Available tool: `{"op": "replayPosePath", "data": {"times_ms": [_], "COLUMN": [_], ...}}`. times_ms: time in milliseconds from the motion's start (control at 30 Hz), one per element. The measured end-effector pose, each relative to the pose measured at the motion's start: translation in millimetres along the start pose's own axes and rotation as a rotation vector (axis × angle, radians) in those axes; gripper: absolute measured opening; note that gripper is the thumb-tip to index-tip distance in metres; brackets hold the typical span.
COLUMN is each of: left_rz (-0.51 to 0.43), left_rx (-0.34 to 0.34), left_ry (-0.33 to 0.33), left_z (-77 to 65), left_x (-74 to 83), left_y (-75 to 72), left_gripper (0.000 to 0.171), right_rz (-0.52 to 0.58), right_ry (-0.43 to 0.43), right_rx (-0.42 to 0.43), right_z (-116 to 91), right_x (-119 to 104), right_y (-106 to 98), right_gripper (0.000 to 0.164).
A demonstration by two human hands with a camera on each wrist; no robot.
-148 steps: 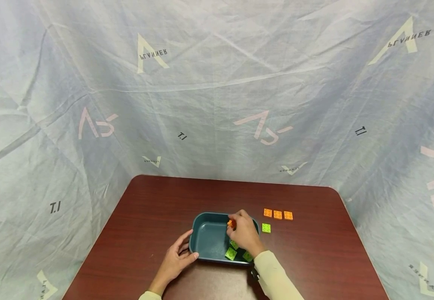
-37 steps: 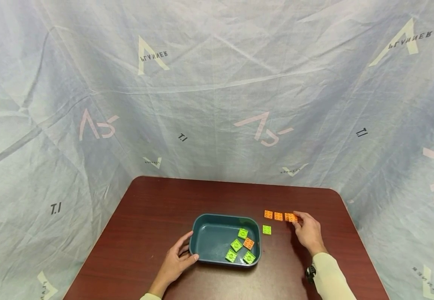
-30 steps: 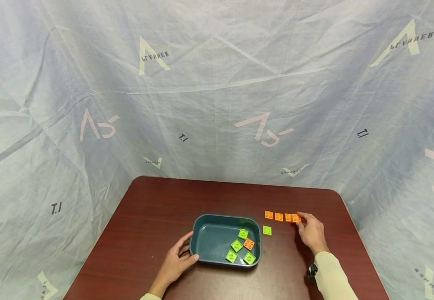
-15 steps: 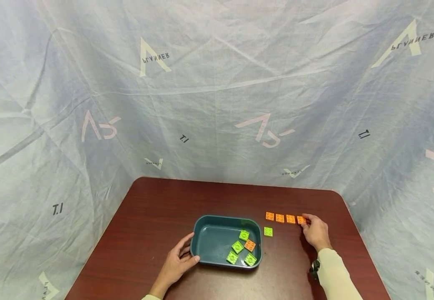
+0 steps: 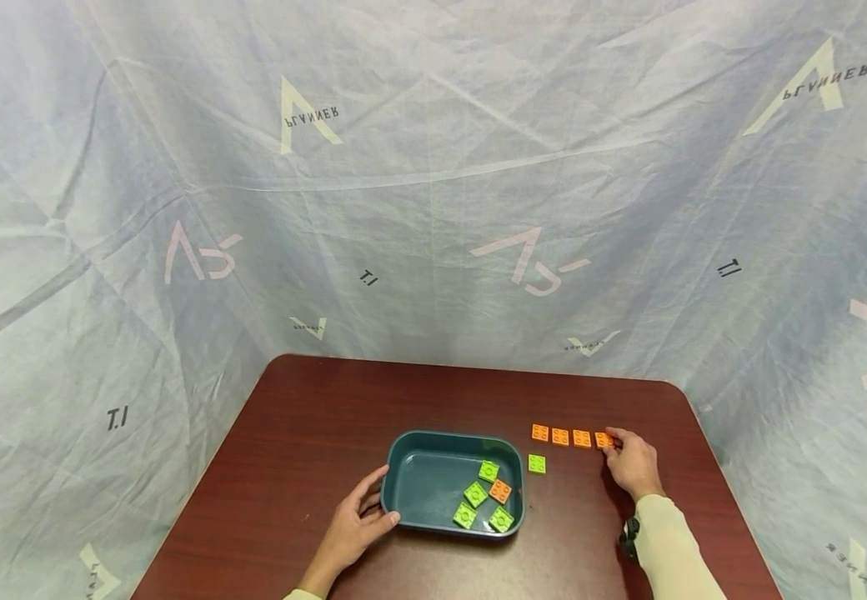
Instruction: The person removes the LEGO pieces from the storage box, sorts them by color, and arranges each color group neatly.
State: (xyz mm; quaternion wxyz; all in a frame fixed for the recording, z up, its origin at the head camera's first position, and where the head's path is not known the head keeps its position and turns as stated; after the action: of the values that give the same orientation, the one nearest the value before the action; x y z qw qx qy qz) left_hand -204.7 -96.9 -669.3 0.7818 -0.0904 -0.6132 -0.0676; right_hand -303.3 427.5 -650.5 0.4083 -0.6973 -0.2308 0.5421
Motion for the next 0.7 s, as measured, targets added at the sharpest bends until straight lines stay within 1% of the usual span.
{"op": "replayPosePath", "data": {"times_ms": [300,533,600,700], "left_rz": [0.013,0.016,0.011,0.004], "left_rx": [0.001,0.004,0.001,-0.001], "left_ry": [-0.005,-0.009,-0.007,-0.004], "left_z": [-0.9,-0.8,-0.5,-0.2], "left_x": [-0.8,-1.8,-1.4,-0.6], "left_y": [0.2,-0.4,-0.5,-0.5], "left_gripper": [0.08,0.082,0.083,0.082], "right_rz": [0.005,0.036,0.045,0.061], "right_ry": [-0.009,0.016,0.014,-0.011], "right_rx": [0.003,0.0,0.007,0.028], "right_z": [-1,-6,-8,-12], "right_x": [-2,-3,-6,-13], "right_y": [-3,-6,-7,-11], "right_gripper": [0.045,0.044,0.045,0.045]}}
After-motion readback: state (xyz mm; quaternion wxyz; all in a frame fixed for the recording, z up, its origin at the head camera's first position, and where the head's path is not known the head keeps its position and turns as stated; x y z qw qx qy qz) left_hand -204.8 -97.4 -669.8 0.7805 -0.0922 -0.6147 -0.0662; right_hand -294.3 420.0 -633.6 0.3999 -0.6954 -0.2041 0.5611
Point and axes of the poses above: each hand's wrist, its own z-axis towards the middle knuckle, its own y-axis out of the palm, x = y × z, the point moved 6 cm from there along z, towards the middle knuckle, and after that the axes turned 13 degrees about y, right-handed, at the moved point
